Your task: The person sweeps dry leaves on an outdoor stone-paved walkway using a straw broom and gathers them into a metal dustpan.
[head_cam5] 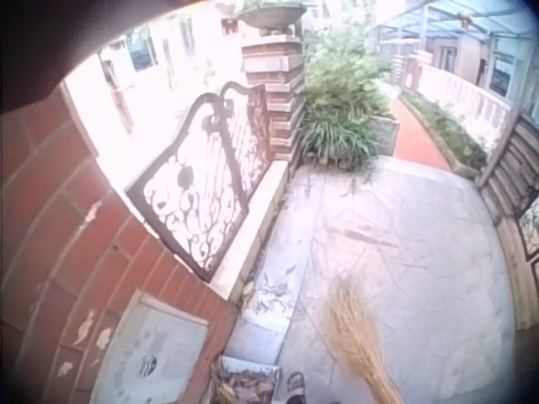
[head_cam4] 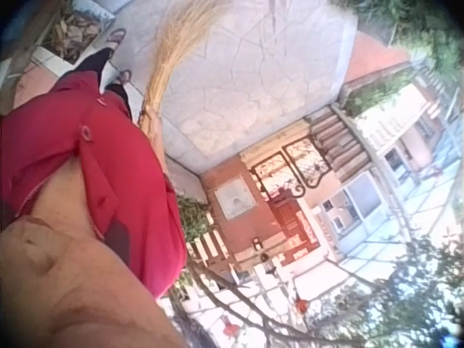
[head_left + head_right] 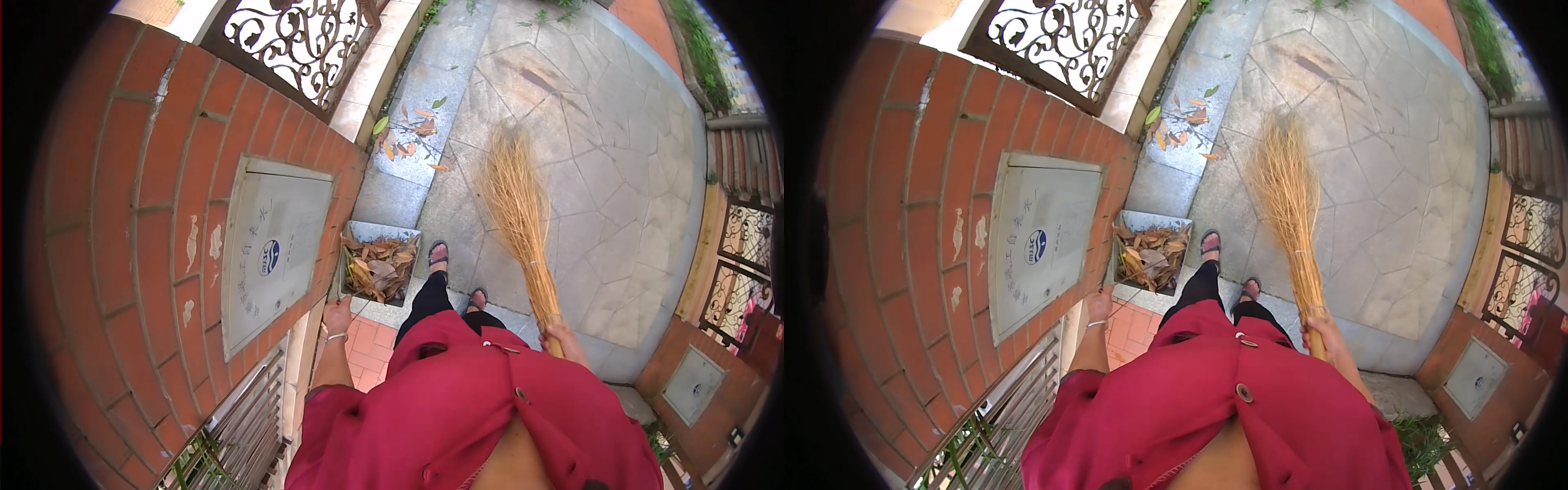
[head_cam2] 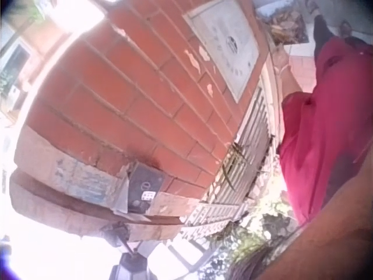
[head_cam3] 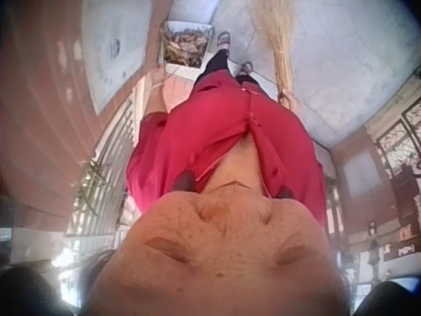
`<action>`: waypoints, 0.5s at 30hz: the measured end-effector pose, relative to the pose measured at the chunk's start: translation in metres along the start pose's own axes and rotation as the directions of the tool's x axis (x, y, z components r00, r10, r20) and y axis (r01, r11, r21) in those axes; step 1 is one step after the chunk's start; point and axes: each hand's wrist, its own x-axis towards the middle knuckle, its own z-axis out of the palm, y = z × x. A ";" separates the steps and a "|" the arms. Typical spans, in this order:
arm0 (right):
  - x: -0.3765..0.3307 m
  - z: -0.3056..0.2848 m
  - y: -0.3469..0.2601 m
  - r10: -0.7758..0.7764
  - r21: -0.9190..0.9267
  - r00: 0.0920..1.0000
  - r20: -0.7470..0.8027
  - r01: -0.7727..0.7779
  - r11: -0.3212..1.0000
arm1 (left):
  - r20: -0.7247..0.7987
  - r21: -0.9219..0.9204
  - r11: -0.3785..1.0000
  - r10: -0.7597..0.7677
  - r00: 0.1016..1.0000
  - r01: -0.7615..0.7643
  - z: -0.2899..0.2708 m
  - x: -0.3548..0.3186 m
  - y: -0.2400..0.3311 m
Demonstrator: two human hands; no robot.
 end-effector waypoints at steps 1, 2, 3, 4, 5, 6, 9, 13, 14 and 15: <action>-0.016 0.010 -0.006 -0.125 -0.154 0.992 -0.023 0.120 0.981 | 0.039 -0.048 0.999 -0.015 0.999 0.017 0.015 0.018 -0.030; -0.032 0.020 -0.011 -0.256 -0.303 0.966 -0.033 0.234 0.924 | 0.047 -0.056 0.998 -0.020 0.999 0.022 0.024 0.029 -0.035; -0.043 0.030 -0.015 -0.311 -0.294 0.944 -0.108 0.268 0.917 | 0.070 -0.076 0.997 0.001 0.998 0.004 0.030 0.037 -0.035; -0.047 0.035 -0.023 -0.311 -0.302 0.944 -0.113 0.265 0.916 | 0.092 -0.098 0.995 0.021 0.996 -0.012 0.034 0.044 -0.036; -0.047 0.039 -0.031 -0.349 -0.411 0.928 -0.128 0.270 0.871 | 0.096 -0.102 0.995 0.012 0.995 -0.002 0.036 0.049 -0.031; -0.046 0.042 -0.036 -0.388 -0.506 0.910 -0.143 0.270 0.819 | 0.102 -0.101 0.995 0.012 0.995 -0.001 0.035 0.050 -0.018; -0.027 0.066 -0.063 -0.358 -0.622 0.909 -0.213 0.157 0.767 | 0.155 -0.136 0.991 0.014 0.988 0.008 0.031 0.057 0.008; -0.015 0.074 -0.078 -0.313 -0.776 0.937 -0.157 0.079 0.626 | 0.108 0.015 0.999 0.041 0.993 -0.043 0.045 0.078 0.007; -0.018 0.077 -0.082 -0.263 -0.829 0.954 -0.145 0.028 0.558 | 0.105 0.009 0.999 0.038 0.994 -0.040 0.045 0.081 0.011; -0.032 0.082 -0.087 -0.243 -0.838 0.962 -0.122 0.032 0.544 | 0.085 0.023 0.999 0.046 0.995 -0.049 0.044 0.084 0.015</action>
